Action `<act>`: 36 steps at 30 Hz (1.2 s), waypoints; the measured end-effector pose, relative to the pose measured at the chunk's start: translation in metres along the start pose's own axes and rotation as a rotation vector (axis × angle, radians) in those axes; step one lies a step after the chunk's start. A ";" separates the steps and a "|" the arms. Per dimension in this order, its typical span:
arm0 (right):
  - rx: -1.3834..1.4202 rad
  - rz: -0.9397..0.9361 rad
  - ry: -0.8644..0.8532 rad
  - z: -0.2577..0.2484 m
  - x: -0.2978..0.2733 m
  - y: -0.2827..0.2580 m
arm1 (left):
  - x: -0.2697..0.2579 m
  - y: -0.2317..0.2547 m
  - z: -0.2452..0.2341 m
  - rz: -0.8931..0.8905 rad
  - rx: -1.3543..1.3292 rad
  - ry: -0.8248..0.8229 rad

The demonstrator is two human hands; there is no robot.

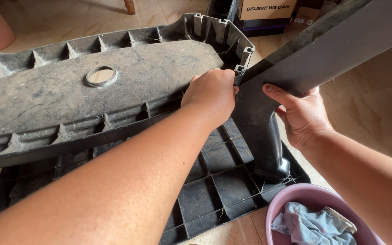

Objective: The person repeatedly aligns and presses a plastic chair leg into the underside of a chair seat, attempting to snap it into place. The hands hold the leg and seat, wiggle the joint, and apply pressure at the connection point throughout the clip.

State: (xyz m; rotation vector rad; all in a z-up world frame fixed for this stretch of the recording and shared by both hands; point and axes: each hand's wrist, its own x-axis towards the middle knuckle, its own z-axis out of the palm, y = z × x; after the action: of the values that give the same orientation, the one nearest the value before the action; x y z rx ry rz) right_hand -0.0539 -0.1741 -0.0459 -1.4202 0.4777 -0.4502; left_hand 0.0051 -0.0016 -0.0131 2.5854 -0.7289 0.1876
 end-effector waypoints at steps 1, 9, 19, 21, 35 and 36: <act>-0.002 0.003 0.003 0.000 0.000 0.000 | 0.000 -0.001 0.002 -0.003 -0.003 -0.002; 0.018 -0.007 0.007 0.001 0.000 0.006 | 0.000 -0.006 0.008 0.090 0.051 0.033; -0.020 -0.033 0.036 0.006 -0.002 0.012 | -0.005 -0.013 0.017 0.121 0.168 0.064; -0.003 -0.068 0.015 0.008 -0.001 0.018 | -0.008 -0.011 0.014 0.120 0.196 0.031; -0.019 -0.165 0.048 0.110 -0.091 0.016 | 0.000 -0.101 -0.045 -0.364 -0.447 0.769; -0.001 -0.221 -0.033 0.124 -0.096 0.007 | -0.001 -0.120 -0.050 -0.389 -0.440 0.840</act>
State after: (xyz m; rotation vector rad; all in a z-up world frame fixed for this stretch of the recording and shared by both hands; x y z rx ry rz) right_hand -0.0625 -0.0177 -0.0376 -1.4855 0.2949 -0.6033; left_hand 0.0670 0.1126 -0.0144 1.9045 0.0469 0.8147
